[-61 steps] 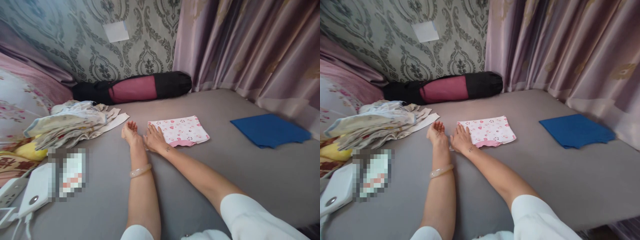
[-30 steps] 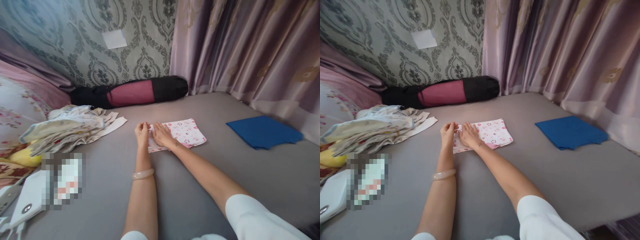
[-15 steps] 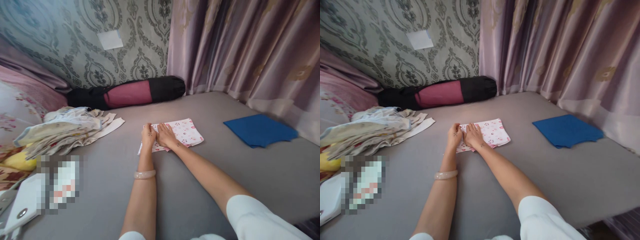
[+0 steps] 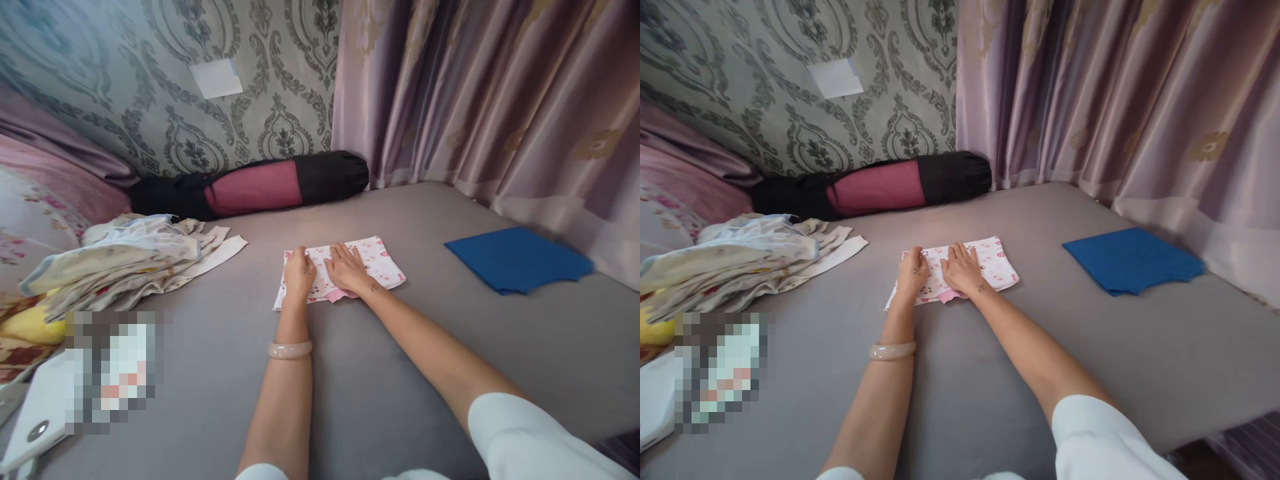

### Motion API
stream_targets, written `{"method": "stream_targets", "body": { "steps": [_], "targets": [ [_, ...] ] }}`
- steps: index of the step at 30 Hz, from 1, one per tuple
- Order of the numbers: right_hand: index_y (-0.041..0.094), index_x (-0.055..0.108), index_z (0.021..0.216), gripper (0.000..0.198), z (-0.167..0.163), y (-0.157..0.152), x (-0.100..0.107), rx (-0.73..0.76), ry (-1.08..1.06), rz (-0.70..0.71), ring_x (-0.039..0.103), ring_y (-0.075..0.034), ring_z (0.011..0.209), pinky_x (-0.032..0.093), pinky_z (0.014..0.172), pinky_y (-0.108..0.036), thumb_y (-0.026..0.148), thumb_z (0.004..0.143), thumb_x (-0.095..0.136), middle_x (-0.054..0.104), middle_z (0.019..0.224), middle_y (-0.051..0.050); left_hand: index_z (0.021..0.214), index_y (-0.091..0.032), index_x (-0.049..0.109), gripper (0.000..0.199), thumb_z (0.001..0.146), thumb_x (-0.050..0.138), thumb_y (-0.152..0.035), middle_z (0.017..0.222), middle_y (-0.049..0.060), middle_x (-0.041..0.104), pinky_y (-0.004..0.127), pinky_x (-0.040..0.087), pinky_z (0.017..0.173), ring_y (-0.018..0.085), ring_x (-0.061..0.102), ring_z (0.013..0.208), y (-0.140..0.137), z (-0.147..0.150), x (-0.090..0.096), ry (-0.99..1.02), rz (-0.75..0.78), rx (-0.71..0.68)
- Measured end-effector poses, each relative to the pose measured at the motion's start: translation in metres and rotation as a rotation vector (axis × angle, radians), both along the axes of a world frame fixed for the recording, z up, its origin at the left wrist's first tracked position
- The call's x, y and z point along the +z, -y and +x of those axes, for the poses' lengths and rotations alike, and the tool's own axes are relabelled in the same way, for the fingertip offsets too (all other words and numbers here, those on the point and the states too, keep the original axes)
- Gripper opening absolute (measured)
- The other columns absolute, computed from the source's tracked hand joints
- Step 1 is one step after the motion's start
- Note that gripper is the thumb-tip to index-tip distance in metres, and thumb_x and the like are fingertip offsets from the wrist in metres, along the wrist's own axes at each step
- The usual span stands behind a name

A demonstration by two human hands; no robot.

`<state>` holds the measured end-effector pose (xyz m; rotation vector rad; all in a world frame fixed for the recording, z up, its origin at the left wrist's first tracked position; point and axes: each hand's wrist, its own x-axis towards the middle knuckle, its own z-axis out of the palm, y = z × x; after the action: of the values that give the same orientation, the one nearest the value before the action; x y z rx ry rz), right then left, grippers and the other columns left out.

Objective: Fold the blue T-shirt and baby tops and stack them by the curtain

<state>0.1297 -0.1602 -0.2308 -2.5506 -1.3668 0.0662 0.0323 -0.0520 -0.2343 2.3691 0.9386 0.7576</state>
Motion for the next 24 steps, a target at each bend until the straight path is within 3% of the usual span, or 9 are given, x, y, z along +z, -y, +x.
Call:
{"method": "stream_targets", "body": {
  "steps": [9, 16, 24],
  "targets": [
    [0.004, 0.033, 0.147, 0.062, 0.001, 0.001, 0.003, 0.017, -0.063, 0.013, 0.020, -0.025, 0.145, 0.008, 0.117, -0.047, 0.039, 0.099, 0.019, 0.028, 0.156, -0.016, 0.113, -0.011, 0.056, 0.032, 0.087, 0.038, -0.013, 0.108, 0.019, 0.066, 0.042, 0.044, 0.092, 0.031, 0.059, 0.108, 0.008, 0.000, 0.004, -0.162, 0.131, -0.042],
    [0.004, 0.031, 0.148, 0.062, 0.021, 0.022, 0.014, 0.006, -0.056, -0.026, 0.015, -0.026, 0.146, 0.007, 0.117, -0.049, 0.040, 0.099, 0.018, 0.023, 0.157, -0.016, 0.111, -0.016, 0.058, 0.030, 0.086, 0.042, -0.014, 0.105, 0.016, 0.067, 0.043, 0.043, 0.094, 0.030, 0.059, 0.108, 0.007, -0.001, 0.002, -0.137, 0.124, -0.052],
    [0.005, 0.032, 0.148, 0.063, 0.030, 0.032, 0.005, -0.016, -0.002, -0.058, 0.021, -0.025, 0.144, 0.010, 0.116, -0.047, 0.041, 0.098, 0.017, 0.028, 0.155, -0.015, 0.115, -0.015, 0.057, 0.033, 0.085, 0.043, -0.016, 0.111, 0.018, 0.065, 0.046, 0.043, 0.093, 0.031, 0.058, 0.109, 0.008, 0.000, -0.001, -0.162, 0.129, -0.050]
  ]
}}
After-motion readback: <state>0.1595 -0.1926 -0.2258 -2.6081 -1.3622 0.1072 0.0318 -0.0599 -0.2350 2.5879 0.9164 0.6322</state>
